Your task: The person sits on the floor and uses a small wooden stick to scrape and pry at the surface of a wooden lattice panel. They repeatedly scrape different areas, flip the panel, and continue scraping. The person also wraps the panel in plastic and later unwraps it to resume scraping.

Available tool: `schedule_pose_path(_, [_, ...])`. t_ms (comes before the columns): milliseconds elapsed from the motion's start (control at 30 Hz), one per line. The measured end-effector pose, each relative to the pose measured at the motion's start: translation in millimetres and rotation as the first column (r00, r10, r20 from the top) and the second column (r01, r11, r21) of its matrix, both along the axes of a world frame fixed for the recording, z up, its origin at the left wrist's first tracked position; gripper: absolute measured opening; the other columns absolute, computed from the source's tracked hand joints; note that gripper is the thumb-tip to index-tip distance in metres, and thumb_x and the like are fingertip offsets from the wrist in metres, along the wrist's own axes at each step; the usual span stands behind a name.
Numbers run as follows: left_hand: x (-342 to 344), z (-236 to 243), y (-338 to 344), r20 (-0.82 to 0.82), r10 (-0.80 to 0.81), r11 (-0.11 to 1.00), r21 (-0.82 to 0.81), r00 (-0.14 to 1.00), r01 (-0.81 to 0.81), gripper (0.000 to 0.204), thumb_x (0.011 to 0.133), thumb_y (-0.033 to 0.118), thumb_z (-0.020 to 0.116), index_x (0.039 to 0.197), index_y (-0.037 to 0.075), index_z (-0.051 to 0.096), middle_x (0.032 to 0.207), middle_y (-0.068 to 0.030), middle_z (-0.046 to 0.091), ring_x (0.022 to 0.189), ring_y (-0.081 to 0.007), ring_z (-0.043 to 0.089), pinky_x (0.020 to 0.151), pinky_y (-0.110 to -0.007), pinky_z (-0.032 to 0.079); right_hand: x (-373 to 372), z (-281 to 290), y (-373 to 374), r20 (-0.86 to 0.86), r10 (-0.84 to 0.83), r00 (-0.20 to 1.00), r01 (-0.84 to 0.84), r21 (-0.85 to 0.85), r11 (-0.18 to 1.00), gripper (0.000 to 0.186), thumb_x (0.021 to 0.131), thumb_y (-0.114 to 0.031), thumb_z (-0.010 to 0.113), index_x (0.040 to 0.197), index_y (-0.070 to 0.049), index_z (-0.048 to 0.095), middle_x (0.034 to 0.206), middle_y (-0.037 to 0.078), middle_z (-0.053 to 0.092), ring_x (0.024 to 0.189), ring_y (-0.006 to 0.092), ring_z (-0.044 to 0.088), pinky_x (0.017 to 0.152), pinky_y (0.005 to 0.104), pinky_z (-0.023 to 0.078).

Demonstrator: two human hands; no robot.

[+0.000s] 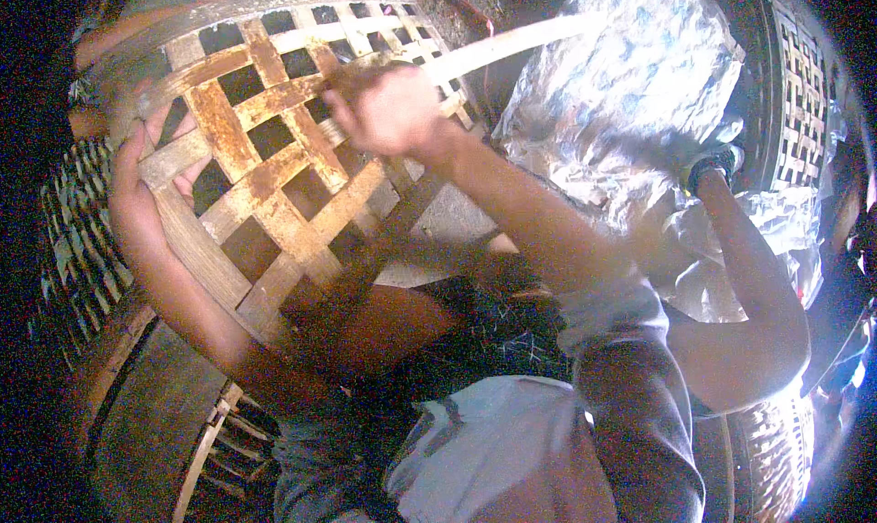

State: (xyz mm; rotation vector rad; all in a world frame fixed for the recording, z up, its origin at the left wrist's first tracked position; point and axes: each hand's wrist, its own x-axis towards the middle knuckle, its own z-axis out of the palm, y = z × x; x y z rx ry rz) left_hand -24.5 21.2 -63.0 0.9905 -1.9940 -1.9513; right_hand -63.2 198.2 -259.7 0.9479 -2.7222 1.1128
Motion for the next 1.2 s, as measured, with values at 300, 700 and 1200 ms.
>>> schedule_pose_path(300, [3,-2,-4,-0.033,-0.013,0.998,0.058,0.999,0.015,0.06,0.102,0.03,0.05,0.152,0.001,0.034,0.148,-0.0215,0.05,0.135,-0.0406,0.05,0.111,-0.051,0.044,-20,0,-15,-0.013,0.059,0.998,-0.059,0.057,0.997,0.05,0.1,-0.041,0.046,0.072,-0.008,0.07,0.063,0.016,0.068,0.053,0.0348,0.067,0.065,0.0487,0.057])
schedule_pose_path(700, [0,11,14,-0.039,-0.002,0.999,0.052,0.999,0.004,0.064,0.101,0.034,0.054,0.154,0.004,0.033,0.151,-0.0137,0.049,0.138,-0.0346,0.048,0.07,-0.017,0.057,-9,16,0,-0.009,-0.105,0.994,0.105,-0.014,0.994,0.043,0.102,-0.038,0.047,0.075,-0.011,0.067,0.059,0.013,0.062,0.05,0.0345,0.062,0.048,0.0452,0.05])
schedule_pose_path(1200, [5,1,3,-0.06,-0.047,0.998,0.036,0.997,0.049,0.065,0.101,0.032,0.054,0.154,0.002,0.032,0.149,-0.0206,0.049,0.136,-0.0414,0.048,0.108,-0.051,0.047,-9,16,24,0.073,-0.16,0.984,0.144,0.189,0.971,0.038,0.096,-0.04,0.053,0.077,-0.012,0.07,0.06,0.014,0.065,0.055,0.0345,0.067,0.052,0.0479,0.054])
